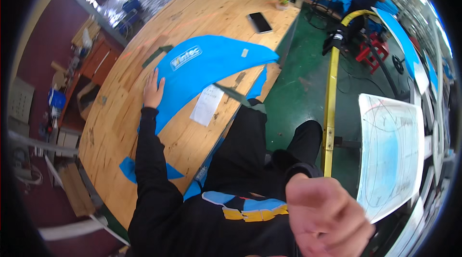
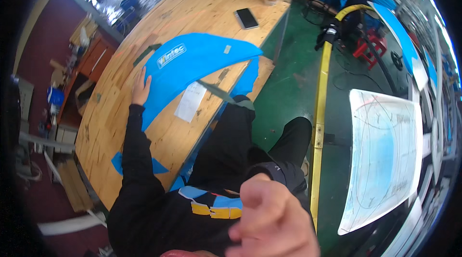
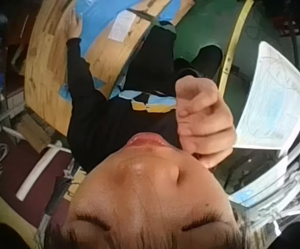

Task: Inspecting and positioning blue fabric pieces on a rotary screen-printing platen in an industrial setting.

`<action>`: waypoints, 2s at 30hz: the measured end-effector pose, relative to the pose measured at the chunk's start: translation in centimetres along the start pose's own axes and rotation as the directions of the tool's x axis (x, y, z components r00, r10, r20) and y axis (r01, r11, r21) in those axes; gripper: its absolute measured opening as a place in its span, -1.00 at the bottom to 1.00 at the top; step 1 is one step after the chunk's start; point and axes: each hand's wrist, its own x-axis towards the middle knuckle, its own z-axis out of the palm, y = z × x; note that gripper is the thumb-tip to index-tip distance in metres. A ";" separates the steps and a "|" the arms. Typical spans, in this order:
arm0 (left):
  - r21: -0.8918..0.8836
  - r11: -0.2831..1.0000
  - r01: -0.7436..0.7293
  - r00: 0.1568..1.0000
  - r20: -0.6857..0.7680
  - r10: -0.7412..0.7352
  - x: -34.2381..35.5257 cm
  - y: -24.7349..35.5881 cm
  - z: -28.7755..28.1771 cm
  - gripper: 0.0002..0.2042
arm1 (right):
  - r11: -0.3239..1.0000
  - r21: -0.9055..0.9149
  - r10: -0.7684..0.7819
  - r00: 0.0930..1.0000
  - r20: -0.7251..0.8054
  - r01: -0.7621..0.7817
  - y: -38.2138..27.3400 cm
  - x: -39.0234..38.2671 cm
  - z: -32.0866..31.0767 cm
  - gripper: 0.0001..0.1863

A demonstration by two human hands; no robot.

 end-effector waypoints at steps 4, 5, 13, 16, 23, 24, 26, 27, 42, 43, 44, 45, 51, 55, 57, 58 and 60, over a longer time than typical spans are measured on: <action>0.257 0.961 -0.101 0.977 -0.156 0.144 0.5 1.1 -3.9 -0.52 | 0.962 -0.271 0.127 0.929 0.347 -0.030 0.7 -2.7 -3.8 -0.92; 0.354 0.919 -0.172 0.940 -0.221 0.261 0.2 4.1 -2.8 -0.52 | 0.897 -0.428 0.353 0.766 0.538 -0.113 0.3 -3.2 -7.1 -0.82; 0.120 0.775 -0.620 0.784 0.140 0.605 -13.8 13.7 -7.9 -0.72 | 0.166 -0.924 0.946 0.322 0.051 -0.343 -1.5 -24.5 -23.6 -0.70; -0.023 0.850 -0.526 0.843 0.120 0.525 -20.9 9.8 -8.4 -0.73 | -0.277 -0.955 0.928 -0.286 -0.237 -0.105 -2.4 -29.2 -28.0 -0.64; 0.039 0.987 -0.157 0.981 0.122 0.152 -33.0 6.9 -13.0 -0.68 | -0.194 -0.939 0.970 -0.199 -0.141 -0.282 -1.8 -30.0 -27.4 -0.58; 0.072 0.991 -0.112 0.993 0.053 0.108 -33.2 7.5 -12.1 -0.75 | -0.200 -0.956 0.950 -0.280 -0.136 -0.214 -1.8 -29.2 -27.2 -0.60; 0.117 0.993 -0.024 0.995 -0.095 0.035 -32.8 9.3 -10.2 -0.87 | -0.148 -0.948 0.970 -0.229 -0.083 -0.282 -2.1 -27.6 -26.2 -0.61; 0.110 0.993 -0.032 0.995 -0.092 0.042 -32.0 10.3 -9.5 -0.87 | -0.098 -0.934 0.986 -0.164 -0.042 -0.345 -2.2 -26.7 -25.5 -0.62; -0.956 0.059 0.288 0.803 0.275 0.529 -12.4 36.2 -5.0 -0.81 | 0.346 -0.624 0.865 0.496 -0.077 -0.700 -6.7 -13.9 -12.2 -0.73; -0.947 0.149 0.286 0.791 0.321 0.520 -12.2 36.5 -5.0 -0.83 | 0.343 -0.589 0.878 0.473 -0.077 -0.732 -6.9 -12.5 -12.9 -0.73; -0.960 0.131 0.246 0.766 0.275 0.582 -11.7 37.0 -4.3 -0.84 | 0.300 -0.677 0.853 0.506 -0.125 -0.672 -7.4 -12.4 -13.4 -0.74; -0.954 0.146 0.262 0.759 0.297 0.580 -11.7 36.8 -3.6 -0.85 | 0.262 -0.644 0.846 0.492 -0.204 -0.719 -7.8 -11.5 -13.4 -0.78; -0.952 0.307 -0.014 0.628 0.230 0.743 -10.8 38.1 -1.7 -0.84 | 0.346 -0.008 0.830 0.310 -0.463 -0.938 -7.9 -12.3 -14.2 -0.66; -0.486 0.579 -0.655 0.592 0.145 0.792 -6.9 35.0 2.7 -0.74 | 0.353 0.514 0.890 0.111 -0.442 -0.782 -7.5 -14.7 -16.0 -0.73; -0.067 0.699 -0.712 0.643 0.336 0.688 -5.9 31.1 5.8 -0.47 | 0.271 0.553 0.903 0.009 -0.430 -0.788 -6.9 -15.1 -15.4 -0.74; 0.134 0.667 -0.733 0.654 0.408 0.636 -5.4 30.5 6.0 -0.49 | 0.211 0.559 0.887 -0.082 -0.453 -0.802 -6.9 -15.5 -15.3 -0.74; 0.390 0.462 -0.797 0.603 0.567 0.561 -4.6 29.0 7.6 -0.64 | 0.100 0.607 0.840 -0.260 -0.476 -0.788 -6.7 -17.1 -15.2 -0.73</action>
